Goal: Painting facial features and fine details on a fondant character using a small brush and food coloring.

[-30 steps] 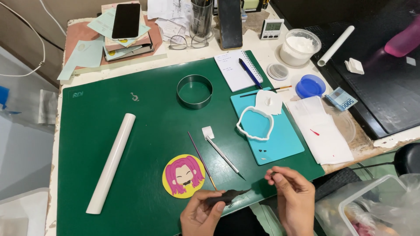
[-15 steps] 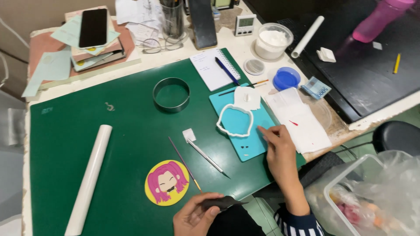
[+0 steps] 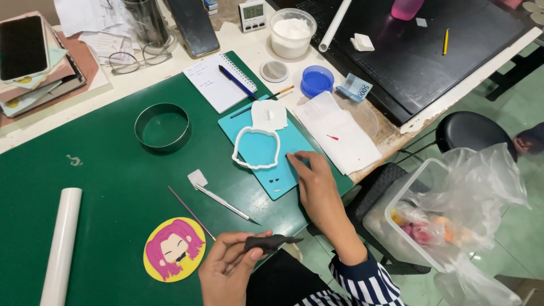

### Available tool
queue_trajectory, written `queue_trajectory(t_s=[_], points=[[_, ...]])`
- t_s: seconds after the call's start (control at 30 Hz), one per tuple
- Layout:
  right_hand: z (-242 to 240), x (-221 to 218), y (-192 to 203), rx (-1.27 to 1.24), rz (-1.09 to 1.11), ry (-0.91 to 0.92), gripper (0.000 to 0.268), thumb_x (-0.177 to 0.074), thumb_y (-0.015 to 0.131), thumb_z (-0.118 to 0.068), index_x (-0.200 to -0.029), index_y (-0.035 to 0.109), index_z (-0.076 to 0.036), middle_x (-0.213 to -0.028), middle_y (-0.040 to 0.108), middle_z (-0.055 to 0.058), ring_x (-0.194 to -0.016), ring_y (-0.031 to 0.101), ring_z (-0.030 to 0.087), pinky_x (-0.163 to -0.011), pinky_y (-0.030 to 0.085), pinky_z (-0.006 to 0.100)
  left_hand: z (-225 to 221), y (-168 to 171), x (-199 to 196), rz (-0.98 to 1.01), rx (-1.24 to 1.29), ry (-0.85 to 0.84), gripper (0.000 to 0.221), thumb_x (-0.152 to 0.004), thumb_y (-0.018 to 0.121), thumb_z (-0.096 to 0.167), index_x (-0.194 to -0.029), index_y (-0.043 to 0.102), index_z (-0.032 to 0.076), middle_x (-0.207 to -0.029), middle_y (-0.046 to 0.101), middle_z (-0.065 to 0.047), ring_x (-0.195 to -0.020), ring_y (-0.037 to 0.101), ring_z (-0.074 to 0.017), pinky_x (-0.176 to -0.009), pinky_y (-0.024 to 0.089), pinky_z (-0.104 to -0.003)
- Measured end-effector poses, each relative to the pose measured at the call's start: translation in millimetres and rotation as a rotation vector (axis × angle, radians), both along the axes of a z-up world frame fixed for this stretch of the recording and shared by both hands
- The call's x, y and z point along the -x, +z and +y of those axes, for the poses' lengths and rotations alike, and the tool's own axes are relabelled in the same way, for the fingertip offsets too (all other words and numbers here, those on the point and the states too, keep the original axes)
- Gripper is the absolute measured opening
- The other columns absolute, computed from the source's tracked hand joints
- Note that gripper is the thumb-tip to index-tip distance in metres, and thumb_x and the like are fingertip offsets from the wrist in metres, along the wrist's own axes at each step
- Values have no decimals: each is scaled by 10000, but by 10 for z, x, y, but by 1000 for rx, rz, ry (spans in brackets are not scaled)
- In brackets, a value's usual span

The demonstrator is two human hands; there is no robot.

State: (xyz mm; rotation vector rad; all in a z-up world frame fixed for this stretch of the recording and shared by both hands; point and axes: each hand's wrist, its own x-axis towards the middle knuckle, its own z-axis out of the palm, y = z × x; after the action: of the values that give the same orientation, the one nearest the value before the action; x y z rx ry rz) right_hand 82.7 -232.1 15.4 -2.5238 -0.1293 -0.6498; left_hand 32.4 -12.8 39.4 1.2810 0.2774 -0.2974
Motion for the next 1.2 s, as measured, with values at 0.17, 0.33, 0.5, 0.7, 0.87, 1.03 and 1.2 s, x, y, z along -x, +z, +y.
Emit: queue_trajectory(t_s=[0.17,0.33,0.5,0.7,0.87,1.03,1.2], points=[[95,166,174,-217,25,42,491,-1101,452,-117,-1585,371,-98,-1349,515,174,-1248,545,323,-980,484,425,-32,-97,14,-200,-44,26,199,-748,799,-53,-933,739,-13,-965,869,-244,-963,871,-319,-850,716,-382],[261,411,461,-459,63,155,479,-1114,374,-337,-1537,456,-127,-1418,572,136,-1325,587,284,-1070,482,406,-249,-134,-23,-443,-52,51,176,-770,809,-44,-930,759,9,-958,695,-137,-919,722,-212,-796,680,-307],[63,255,366,-467,78,39,470,-1109,372,-308,-1552,446,-169,-1431,563,146,-1364,554,295,-1049,469,398,-299,-95,23,-447,-28,40,156,-789,811,-22,-932,757,10,-949,680,-118,-899,734,-208,-793,695,-308],[44,570,508,-707,49,58,401,-1034,521,-254,-1348,648,-38,-1254,711,134,-1208,692,249,-1036,546,353,-144,-200,156,-147,-136,-55,224,-704,901,-31,-918,850,7,-872,768,-102,-835,859,-214,-836,732,-294],[218,880,500,-785,333,558,458,-910,763,-363,-1305,705,-139,-1329,703,140,-1269,678,303,-1054,564,460,-324,-24,152,33,-16,-85,265,-727,913,16,-820,667,41,-891,868,-157,-855,895,-259,-723,667,-324],[122,937,412,-750,233,360,272,-909,740,-169,-1161,779,-74,-1184,808,125,-1124,782,271,-952,644,387,-425,105,135,55,-156,-195,169,-797,843,184,-874,749,66,-871,869,-75,-844,906,-190,-749,709,-276],[-571,1041,308,-963,60,224,180,-952,599,11,-1081,724,17,-1066,717,184,-877,744,248,-709,643,308,-365,90,113,-470,-408,-252,133,-899,690,189,-978,795,175,-1002,861,34,-883,825,-100,-800,654,-253]])
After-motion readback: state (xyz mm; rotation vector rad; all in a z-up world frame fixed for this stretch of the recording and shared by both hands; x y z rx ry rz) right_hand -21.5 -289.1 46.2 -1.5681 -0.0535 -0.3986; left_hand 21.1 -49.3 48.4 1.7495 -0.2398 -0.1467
